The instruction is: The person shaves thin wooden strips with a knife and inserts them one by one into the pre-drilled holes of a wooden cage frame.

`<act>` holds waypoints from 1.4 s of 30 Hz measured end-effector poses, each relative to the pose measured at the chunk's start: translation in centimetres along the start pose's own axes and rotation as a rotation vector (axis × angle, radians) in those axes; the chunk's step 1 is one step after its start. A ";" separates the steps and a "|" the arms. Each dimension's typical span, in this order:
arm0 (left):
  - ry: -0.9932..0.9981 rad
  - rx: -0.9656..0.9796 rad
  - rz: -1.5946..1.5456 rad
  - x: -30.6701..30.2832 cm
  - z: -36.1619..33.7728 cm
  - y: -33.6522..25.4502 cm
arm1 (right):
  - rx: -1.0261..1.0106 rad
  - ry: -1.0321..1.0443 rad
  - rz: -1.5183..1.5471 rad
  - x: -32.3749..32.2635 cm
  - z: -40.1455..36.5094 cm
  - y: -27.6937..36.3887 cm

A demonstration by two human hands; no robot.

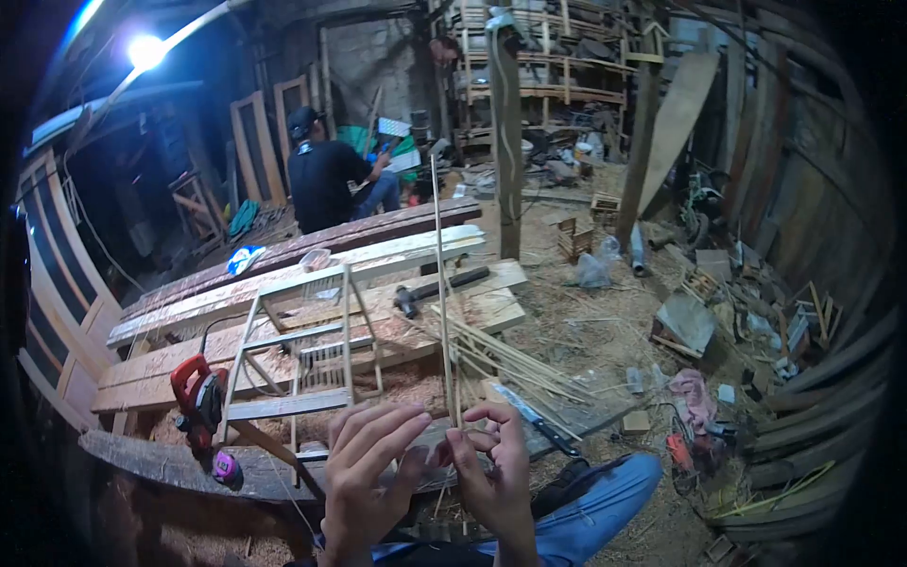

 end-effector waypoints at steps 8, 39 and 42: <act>0.002 -0.350 -0.491 8.3 -1.9 0.2 | 0.063 -0.213 0.131 -5.2 -2.9 -5.0; 0.243 -1.114 -1.655 16.5 -8.0 11.3 | 0.233 -0.421 -1.102 -10.1 -0.9 -16.4; 0.254 -1.197 -1.667 17.0 -8.0 11.5 | 0.262 -0.383 -1.133 -10.7 -1.0 -17.1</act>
Point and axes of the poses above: each hand's wrist, its own z-axis towards the middle knuckle, its own x-axis out of the palm, y = z × x, the point moved 1 cm from there along z, towards the middle knuckle, and after that the axes turned 7 degrees about -z, right-handed, at the moved point
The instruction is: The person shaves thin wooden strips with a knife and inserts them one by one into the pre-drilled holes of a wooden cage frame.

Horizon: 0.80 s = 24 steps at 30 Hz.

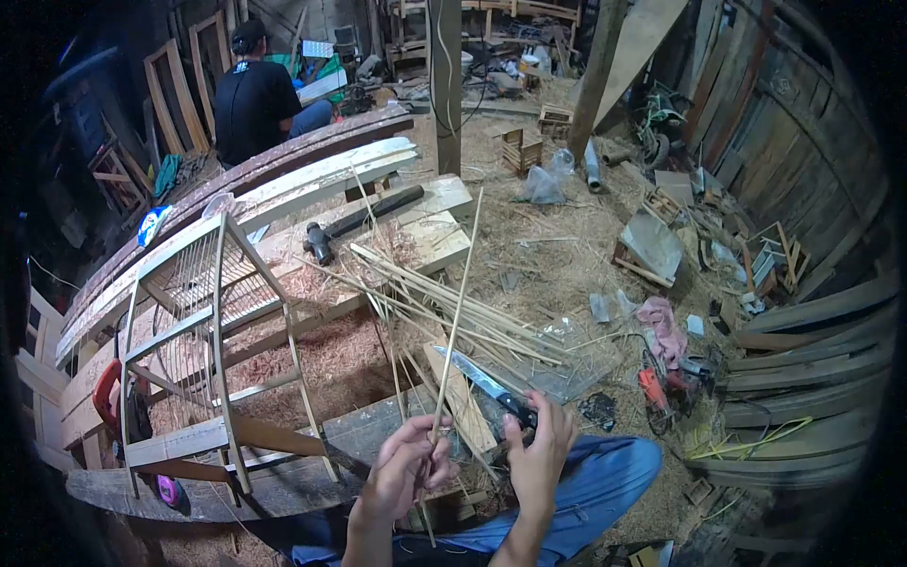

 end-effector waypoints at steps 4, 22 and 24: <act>0.029 -0.001 -0.067 -0.5 0.7 0.2 | 0.018 0.006 -0.014 0.7 0.3 -0.4; -0.057 0.083 0.011 -0.5 0.2 0.0 | 0.061 0.076 0.188 -1.6 -0.2 0.5; -0.046 0.113 0.058 -0.3 -0.1 -0.1 | -0.042 0.010 0.291 -2.1 -0.4 0.7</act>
Point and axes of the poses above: each hand's wrist, its own z-axis towards the middle knuckle, its own x-axis out of the palm, y = z × x, the point moved 1 cm from there along z, towards the middle knuckle, and after that the axes turned 7 degrees about -z, right-handed, at the moved point
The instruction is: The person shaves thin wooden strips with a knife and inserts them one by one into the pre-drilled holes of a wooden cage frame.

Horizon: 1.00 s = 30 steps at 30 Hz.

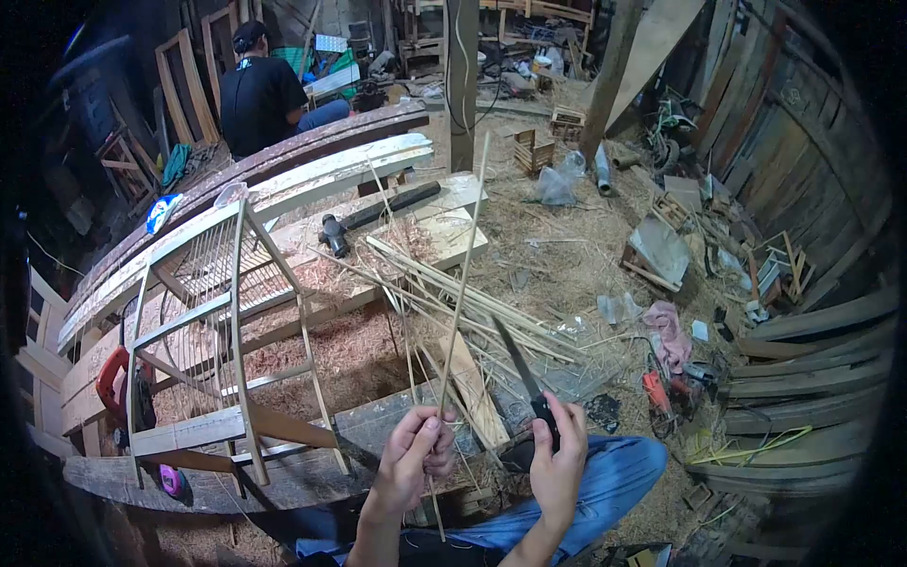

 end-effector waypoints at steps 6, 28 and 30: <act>-0.029 0.084 0.103 -0.2 -0.6 0.5 | 0.088 0.052 0.339 0.1 -2.1 2.7; -0.091 0.277 0.383 1.8 -2.4 1.0 | -0.380 0.052 0.005 1.4 -1.7 3.5; -0.080 0.278 0.344 2.0 -2.5 1.0 | -0.381 0.034 0.018 1.1 -1.8 3.3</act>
Point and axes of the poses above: each hand's wrist, its own z-axis towards the middle knuckle, its own x-axis out of the palm, y = z × x, the point moved 1 cm from there along z, towards the middle knuckle, and after that the axes turned 7 degrees about -z, right-handed, at the moved point
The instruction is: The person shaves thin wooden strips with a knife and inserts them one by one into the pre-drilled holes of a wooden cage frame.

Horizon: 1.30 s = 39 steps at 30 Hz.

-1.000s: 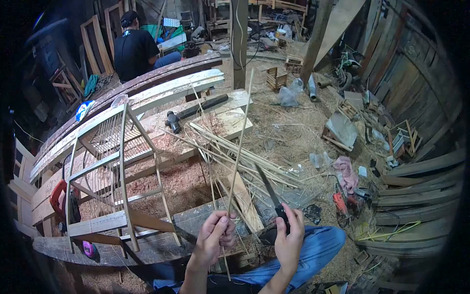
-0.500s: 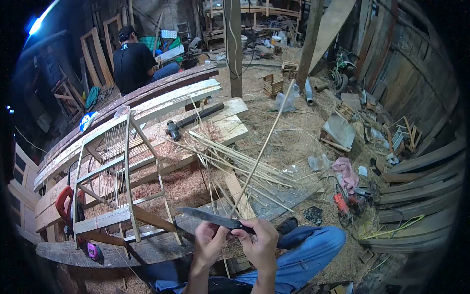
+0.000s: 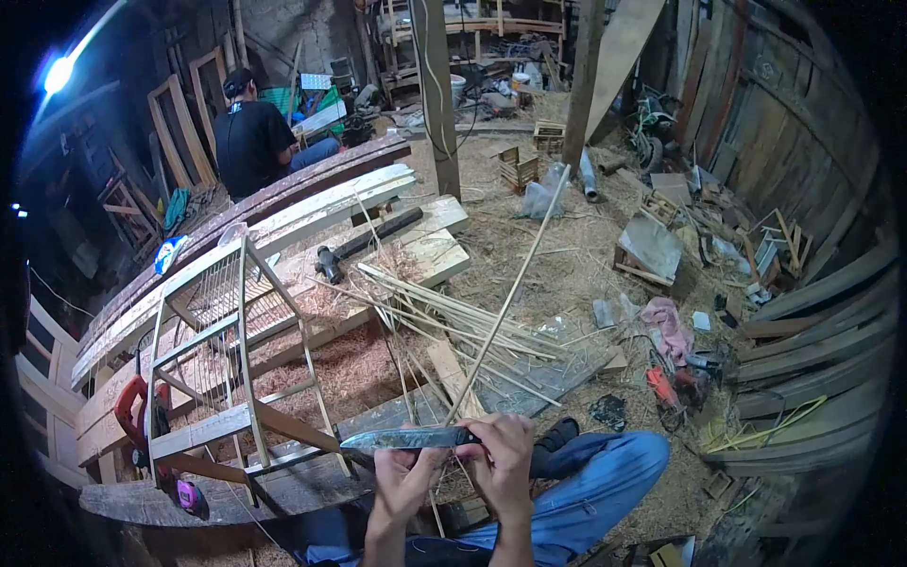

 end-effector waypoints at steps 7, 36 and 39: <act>-0.002 -0.104 0.082 0.3 0.1 0.0 | 0.007 -0.034 -0.093 -0.4 -0.5 -1.8; -0.089 0.158 0.069 -0.7 0.9 0.3 | 0.102 -0.124 -0.195 -1.4 -0.9 -3.9; -0.106 0.158 0.152 -0.7 0.9 -0.3 | 0.091 -0.122 -0.173 -1.3 -0.9 -3.8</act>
Point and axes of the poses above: each hand's wrist, its own z-axis towards the middle knuckle, its own x-axis out of the palm, y = z × x, the point moved 1 cm from there along z, towards the middle knuckle, and after that the axes turned 7 degrees about -z, right-handed, at the moved point
